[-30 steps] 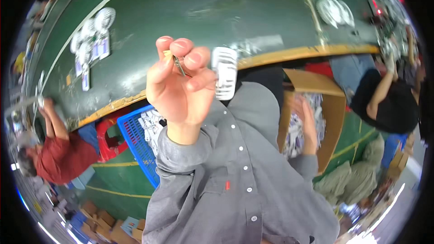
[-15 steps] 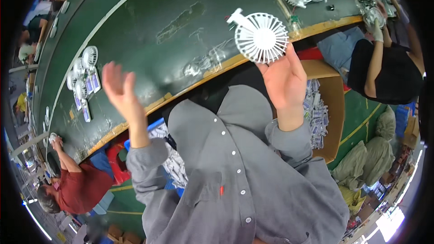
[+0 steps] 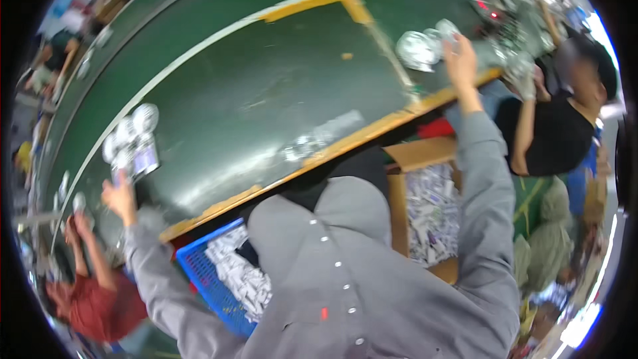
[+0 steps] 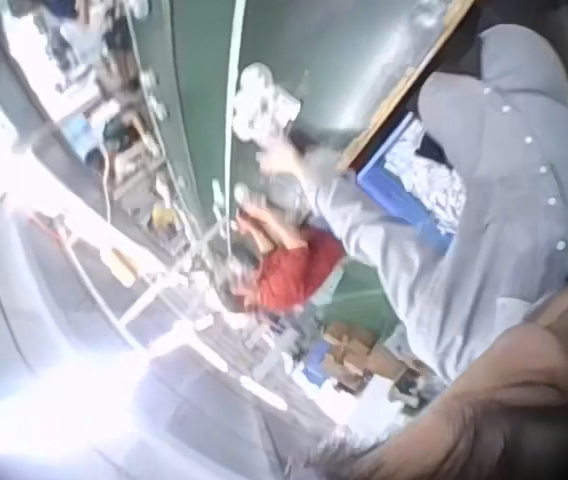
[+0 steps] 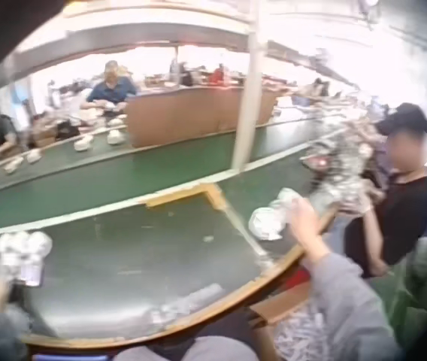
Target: Assembling the internal and external components of handheld electric fans on a factory production line.
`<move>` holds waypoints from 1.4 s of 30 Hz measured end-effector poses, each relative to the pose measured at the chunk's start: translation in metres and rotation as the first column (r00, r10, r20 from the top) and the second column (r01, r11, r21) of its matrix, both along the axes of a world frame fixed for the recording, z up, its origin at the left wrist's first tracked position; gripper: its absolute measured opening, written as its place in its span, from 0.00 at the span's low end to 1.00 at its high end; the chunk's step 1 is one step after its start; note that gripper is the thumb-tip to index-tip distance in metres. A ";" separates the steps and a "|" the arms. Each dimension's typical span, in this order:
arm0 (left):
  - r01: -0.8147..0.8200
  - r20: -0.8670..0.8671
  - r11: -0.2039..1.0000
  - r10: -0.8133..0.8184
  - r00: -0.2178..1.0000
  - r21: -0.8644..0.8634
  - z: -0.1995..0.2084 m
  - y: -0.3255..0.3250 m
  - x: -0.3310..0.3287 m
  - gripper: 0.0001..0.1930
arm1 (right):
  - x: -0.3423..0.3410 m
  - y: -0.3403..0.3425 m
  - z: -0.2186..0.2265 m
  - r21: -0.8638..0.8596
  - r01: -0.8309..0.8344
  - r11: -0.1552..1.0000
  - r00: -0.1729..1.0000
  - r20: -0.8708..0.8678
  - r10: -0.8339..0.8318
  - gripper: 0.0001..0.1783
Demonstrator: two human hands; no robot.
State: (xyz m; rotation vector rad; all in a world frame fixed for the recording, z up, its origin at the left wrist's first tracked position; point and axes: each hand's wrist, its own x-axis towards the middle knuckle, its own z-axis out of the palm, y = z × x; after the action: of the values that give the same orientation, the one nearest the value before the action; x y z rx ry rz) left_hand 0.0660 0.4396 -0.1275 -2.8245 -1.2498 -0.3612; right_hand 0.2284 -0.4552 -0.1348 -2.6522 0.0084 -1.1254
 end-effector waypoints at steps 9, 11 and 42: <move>0.064 0.186 0.996 -0.051 0.981 -0.065 -0.033 -0.092 0.049 0.58 | 0.032 -0.052 -0.071 -0.153 -0.053 0.987 0.996 -0.078 0.042 0.32; 0.113 0.177 0.992 -0.101 0.979 -0.061 -0.041 -0.089 0.050 0.59 | 0.024 -0.006 -0.067 -0.183 -0.113 0.977 0.993 -0.055 0.104 0.35; 0.655 0.404 0.737 -0.555 0.727 -0.165 0.034 -0.284 0.078 0.42 | -0.112 0.357 0.000 0.223 -0.603 0.766 0.742 -0.197 0.641 0.09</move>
State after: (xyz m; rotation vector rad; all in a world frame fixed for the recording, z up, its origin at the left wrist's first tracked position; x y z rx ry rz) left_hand 0.1442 0.1559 -0.0938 -3.5049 -0.3289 -0.7494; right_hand 0.1164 -0.0983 -0.1352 -2.3489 -0.6771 -0.5178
